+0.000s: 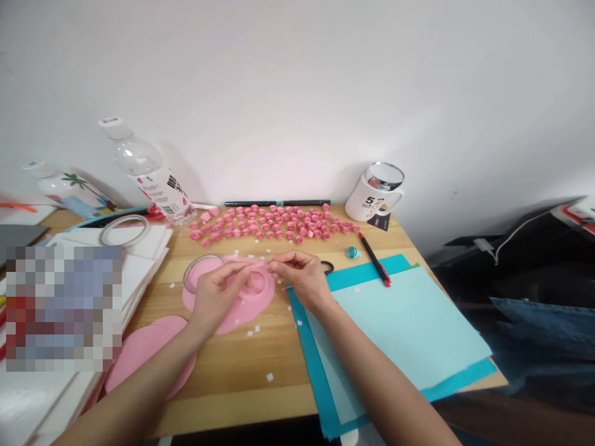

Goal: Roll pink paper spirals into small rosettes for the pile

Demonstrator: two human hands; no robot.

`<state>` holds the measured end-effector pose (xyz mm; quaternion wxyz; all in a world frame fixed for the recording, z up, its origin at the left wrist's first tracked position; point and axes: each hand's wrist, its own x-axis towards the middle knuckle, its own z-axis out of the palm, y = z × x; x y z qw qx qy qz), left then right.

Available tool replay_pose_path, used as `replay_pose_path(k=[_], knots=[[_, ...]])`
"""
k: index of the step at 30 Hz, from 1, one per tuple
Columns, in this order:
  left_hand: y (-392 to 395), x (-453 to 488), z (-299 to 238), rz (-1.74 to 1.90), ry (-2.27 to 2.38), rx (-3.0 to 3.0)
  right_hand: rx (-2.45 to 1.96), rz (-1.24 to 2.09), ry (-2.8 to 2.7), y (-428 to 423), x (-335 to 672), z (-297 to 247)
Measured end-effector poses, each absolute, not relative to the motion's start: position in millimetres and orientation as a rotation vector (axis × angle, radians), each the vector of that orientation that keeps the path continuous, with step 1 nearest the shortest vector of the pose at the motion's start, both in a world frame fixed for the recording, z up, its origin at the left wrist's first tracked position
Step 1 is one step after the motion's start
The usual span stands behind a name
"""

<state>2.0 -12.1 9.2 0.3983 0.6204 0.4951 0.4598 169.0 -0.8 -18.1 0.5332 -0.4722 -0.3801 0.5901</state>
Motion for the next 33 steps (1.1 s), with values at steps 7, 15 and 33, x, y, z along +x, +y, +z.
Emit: replay_pose_path(k=[7,15,33], knots=[[-11.7,0.1,5.1,1.169,1.313,1.586,-1.074,1.467,-0.866,-1.4,165.7,-12.7],[-11.7,1.2,7.6,1.164,1.29,1.558,-1.043,1.462,-0.874,-0.2,166.9,-14.7],[-12.3,1.7,7.6,1.164,1.263,1.547,-1.079,1.444,-0.854,0.6,167.6,-19.0]])
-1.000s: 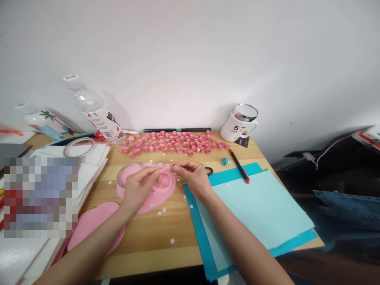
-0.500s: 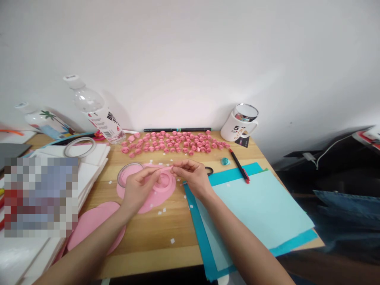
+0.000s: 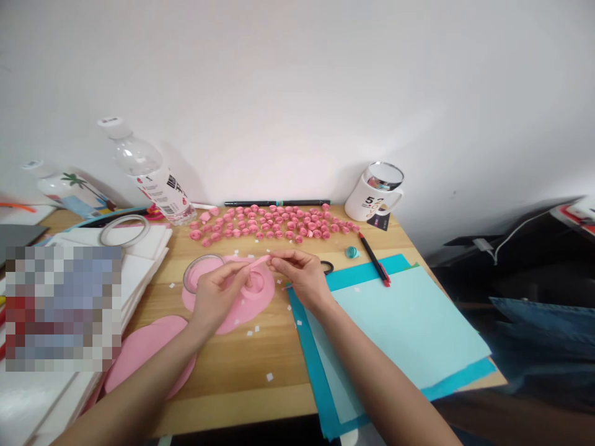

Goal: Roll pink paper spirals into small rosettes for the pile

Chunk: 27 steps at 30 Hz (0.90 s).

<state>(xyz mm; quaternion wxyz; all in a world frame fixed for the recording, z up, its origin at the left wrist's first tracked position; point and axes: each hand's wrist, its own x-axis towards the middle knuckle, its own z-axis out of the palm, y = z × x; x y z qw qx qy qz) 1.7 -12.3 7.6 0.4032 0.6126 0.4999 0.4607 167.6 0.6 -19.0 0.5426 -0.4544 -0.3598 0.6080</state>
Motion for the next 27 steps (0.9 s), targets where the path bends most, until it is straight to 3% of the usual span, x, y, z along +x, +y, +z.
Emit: replay_pose_path(k=[27], knots=[[-12.1,2.4,7.3,1.145,1.295,1.556,-1.114,1.401,-0.868,-0.1,167.8,-19.3]])
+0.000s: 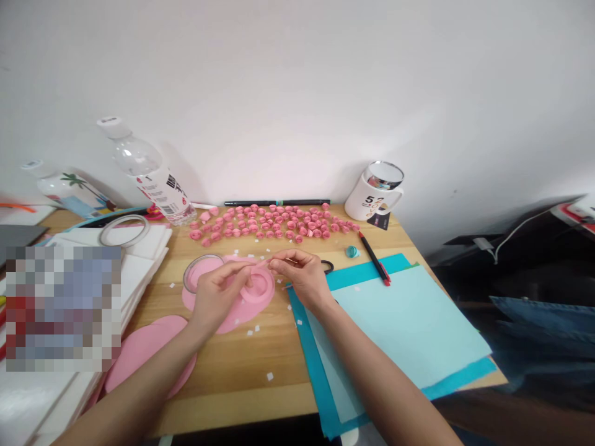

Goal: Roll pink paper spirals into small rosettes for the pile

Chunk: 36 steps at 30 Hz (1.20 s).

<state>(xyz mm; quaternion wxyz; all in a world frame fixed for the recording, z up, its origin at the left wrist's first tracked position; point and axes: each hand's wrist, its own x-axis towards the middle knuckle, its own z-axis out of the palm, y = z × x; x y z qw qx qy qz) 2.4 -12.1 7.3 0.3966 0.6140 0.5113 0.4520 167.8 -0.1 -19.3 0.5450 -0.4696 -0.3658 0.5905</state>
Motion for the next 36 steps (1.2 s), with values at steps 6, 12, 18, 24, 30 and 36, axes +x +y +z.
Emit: replay_pose_path(k=[6,12,18,24,30,36], knots=[[-11.7,1.4,5.7,1.165,1.306,1.56,-1.048,1.472,-0.844,-0.3,165.5,-14.4],[-11.0,0.8,5.7,1.14,1.301,1.559,-1.024,1.463,-0.831,-0.4,165.0,-14.0],[-11.6,0.7,4.8,1.141,1.321,1.556,-1.068,1.437,-0.874,0.1,167.7,-18.1],[-12.5,1.5,8.7,1.136,1.312,1.582,-1.14,1.389,-0.887,0.1,169.5,-20.7],[-12.4,1.3,9.2,1.149,1.321,1.586,-1.087,1.415,-0.88,0.0,167.2,-17.3],[-12.1,1.7,8.9,1.15,1.339,1.574,-1.042,1.442,-0.88,-0.1,166.3,-16.1]])
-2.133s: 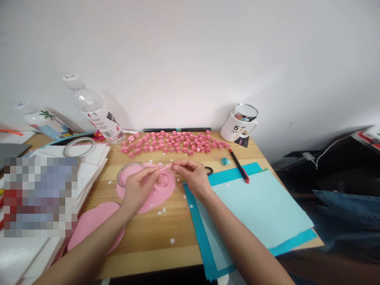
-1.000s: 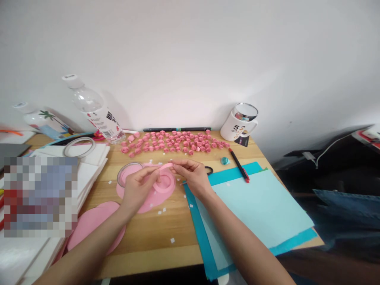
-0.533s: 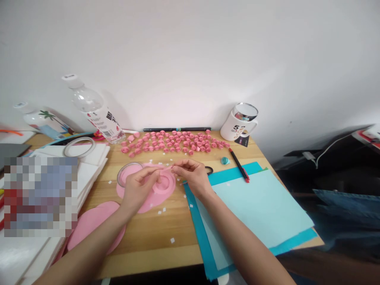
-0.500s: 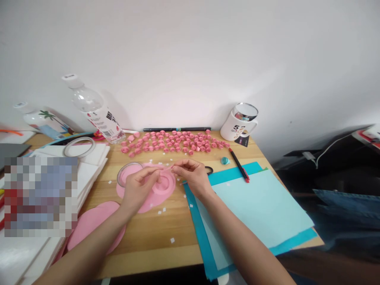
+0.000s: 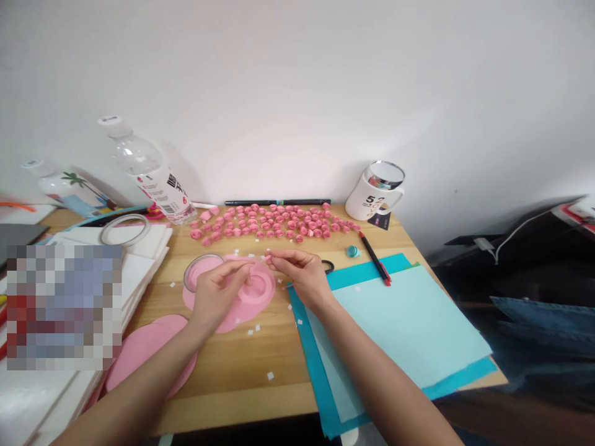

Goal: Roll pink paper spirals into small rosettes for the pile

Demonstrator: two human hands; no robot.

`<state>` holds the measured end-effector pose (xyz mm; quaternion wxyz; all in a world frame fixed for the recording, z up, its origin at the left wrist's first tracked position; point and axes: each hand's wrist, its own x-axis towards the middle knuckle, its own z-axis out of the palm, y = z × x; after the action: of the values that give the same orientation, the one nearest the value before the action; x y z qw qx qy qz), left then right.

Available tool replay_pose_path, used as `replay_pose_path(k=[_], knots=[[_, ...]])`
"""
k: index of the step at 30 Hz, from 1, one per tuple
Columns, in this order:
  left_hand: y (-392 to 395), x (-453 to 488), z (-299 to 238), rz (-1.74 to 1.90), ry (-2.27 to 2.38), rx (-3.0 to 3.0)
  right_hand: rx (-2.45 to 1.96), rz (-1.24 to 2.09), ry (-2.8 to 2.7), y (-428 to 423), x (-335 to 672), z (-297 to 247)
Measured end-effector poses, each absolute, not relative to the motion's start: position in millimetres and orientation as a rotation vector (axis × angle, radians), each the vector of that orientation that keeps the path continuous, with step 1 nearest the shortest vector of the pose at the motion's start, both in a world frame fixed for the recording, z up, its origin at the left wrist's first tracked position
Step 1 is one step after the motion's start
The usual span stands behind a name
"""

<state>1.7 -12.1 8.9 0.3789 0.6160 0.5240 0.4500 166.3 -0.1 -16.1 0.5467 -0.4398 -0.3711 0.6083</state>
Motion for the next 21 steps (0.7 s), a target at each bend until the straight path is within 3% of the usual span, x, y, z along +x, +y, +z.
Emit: replay_pose_path(k=[21], knots=[[-11.6,2.1,6.7,1.175,1.312,1.566,-1.141,1.4,-0.838,0.5,168.9,-19.5]])
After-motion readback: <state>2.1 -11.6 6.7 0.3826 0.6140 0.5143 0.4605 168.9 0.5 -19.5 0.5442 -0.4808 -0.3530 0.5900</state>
